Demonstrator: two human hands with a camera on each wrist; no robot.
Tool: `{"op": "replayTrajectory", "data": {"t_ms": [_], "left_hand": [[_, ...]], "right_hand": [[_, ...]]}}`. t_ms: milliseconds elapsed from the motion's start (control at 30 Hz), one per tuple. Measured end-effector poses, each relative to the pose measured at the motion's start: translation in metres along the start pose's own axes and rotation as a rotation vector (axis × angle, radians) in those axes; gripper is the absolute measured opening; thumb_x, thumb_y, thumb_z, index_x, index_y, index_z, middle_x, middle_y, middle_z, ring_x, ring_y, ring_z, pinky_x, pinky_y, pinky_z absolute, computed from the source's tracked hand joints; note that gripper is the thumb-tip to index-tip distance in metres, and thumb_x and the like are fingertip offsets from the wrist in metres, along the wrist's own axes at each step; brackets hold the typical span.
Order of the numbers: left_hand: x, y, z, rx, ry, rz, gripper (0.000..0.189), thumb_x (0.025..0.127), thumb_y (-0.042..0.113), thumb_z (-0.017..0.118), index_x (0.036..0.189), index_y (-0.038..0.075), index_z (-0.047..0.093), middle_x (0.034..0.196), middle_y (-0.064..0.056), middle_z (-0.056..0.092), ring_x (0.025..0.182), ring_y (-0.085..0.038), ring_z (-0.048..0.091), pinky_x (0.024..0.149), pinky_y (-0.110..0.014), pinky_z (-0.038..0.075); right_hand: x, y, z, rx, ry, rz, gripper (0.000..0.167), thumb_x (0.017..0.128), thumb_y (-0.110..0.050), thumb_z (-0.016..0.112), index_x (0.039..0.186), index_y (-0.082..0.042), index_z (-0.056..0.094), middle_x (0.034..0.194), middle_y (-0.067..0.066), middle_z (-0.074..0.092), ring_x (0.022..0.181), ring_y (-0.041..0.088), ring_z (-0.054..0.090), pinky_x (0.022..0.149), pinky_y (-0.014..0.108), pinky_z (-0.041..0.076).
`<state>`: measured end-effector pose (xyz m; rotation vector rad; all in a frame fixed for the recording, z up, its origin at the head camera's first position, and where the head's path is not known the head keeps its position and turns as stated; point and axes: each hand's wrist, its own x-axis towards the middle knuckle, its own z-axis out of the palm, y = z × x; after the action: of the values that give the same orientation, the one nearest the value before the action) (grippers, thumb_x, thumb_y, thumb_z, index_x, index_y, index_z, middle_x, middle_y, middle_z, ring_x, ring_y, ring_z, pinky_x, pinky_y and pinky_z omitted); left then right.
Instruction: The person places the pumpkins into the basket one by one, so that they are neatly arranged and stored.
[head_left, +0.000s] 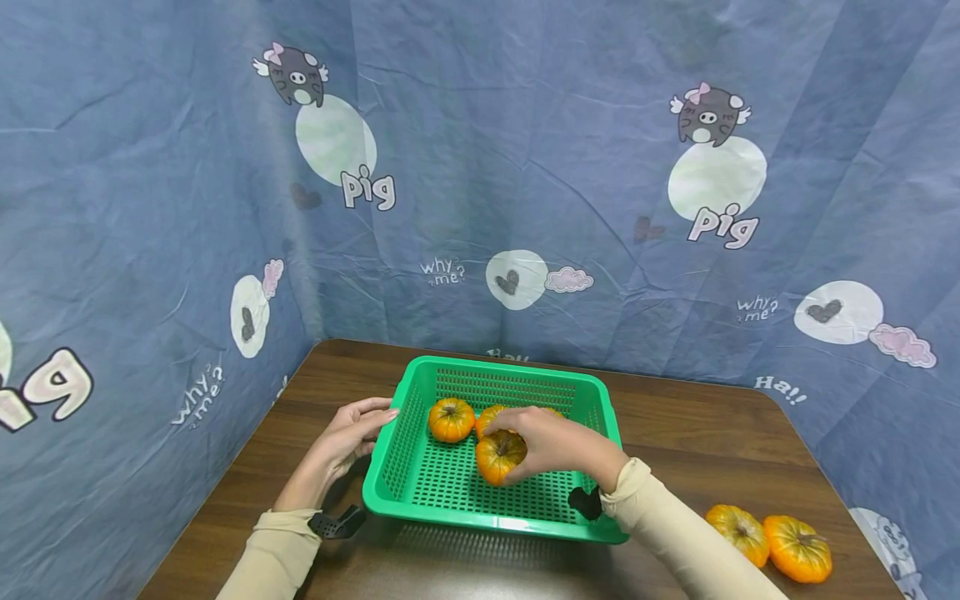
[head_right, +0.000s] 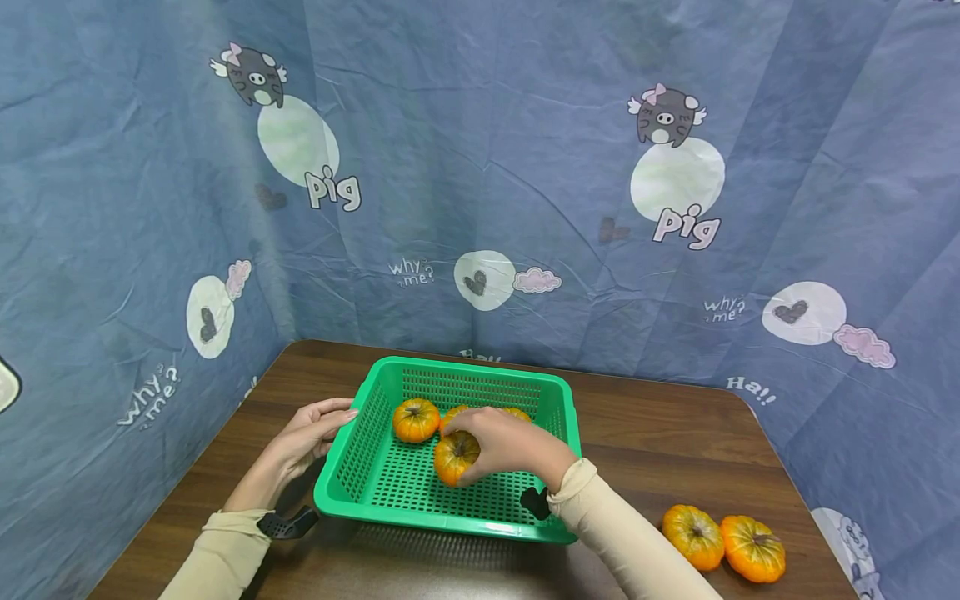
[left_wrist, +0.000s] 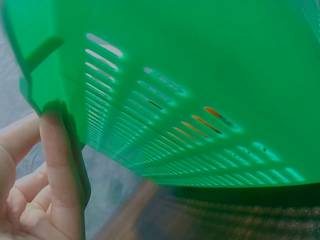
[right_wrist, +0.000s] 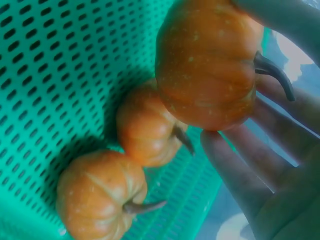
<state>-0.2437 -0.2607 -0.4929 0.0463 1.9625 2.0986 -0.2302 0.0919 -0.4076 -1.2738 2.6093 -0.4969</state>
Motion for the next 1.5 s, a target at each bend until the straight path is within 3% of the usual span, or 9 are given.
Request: {"op": "replayTrajectory", "data": {"t_ms": [400,767,1000,1500], "left_hand": [[-0.001,-0.001,-0.001,-0.016,-0.011,0.001,0.056,0.103,0.022,0.066,0.148,-0.003,0.045,0.101,0.009,0.076,0.081,-0.006,0.074,0.067,-0.023,0.063],[-0.003,0.0,0.0,-0.008,-0.002,-0.003,0.054,0.103,0.022,0.066,0.147,-0.003,0.046,0.101,0.009,0.075,0.08,-0.005,0.074,0.067,-0.022,0.062],[-0.002,0.0,0.0,0.002,-0.003,-0.004,0.055,0.103,0.023,0.067,0.147,-0.003,0.046,0.102,0.01,0.075,0.08,-0.004,0.073,0.066,-0.021,0.062],[-0.002,0.002,-0.001,-0.007,-0.026,0.01,0.054,0.103,0.023,0.067,0.147,-0.003,0.047,0.103,0.009,0.075,0.083,-0.006,0.074,0.068,-0.023,0.063]], "right_hand": [[0.029,-0.012,0.016,-0.068,-0.072,-0.027,0.058,0.084,-0.032,0.088,0.135,-0.016,0.067,0.133,-0.002,0.068,0.12,0.014,0.063,0.098,0.028,0.056],[0.05,-0.021,0.03,-0.185,-0.091,-0.06,0.055,0.08,-0.033,0.091,0.13,-0.021,0.069,0.124,-0.009,0.07,0.103,0.004,0.065,0.09,0.022,0.057],[0.059,-0.022,0.039,-0.205,-0.089,-0.102,0.053,0.081,-0.031,0.09,0.128,-0.021,0.069,0.125,-0.008,0.07,0.106,0.003,0.065,0.09,0.019,0.056],[0.072,-0.027,0.043,-0.233,-0.079,-0.083,0.061,0.083,-0.037,0.088,0.136,-0.018,0.065,0.136,-0.002,0.065,0.115,0.01,0.066,0.098,0.024,0.057]]}}
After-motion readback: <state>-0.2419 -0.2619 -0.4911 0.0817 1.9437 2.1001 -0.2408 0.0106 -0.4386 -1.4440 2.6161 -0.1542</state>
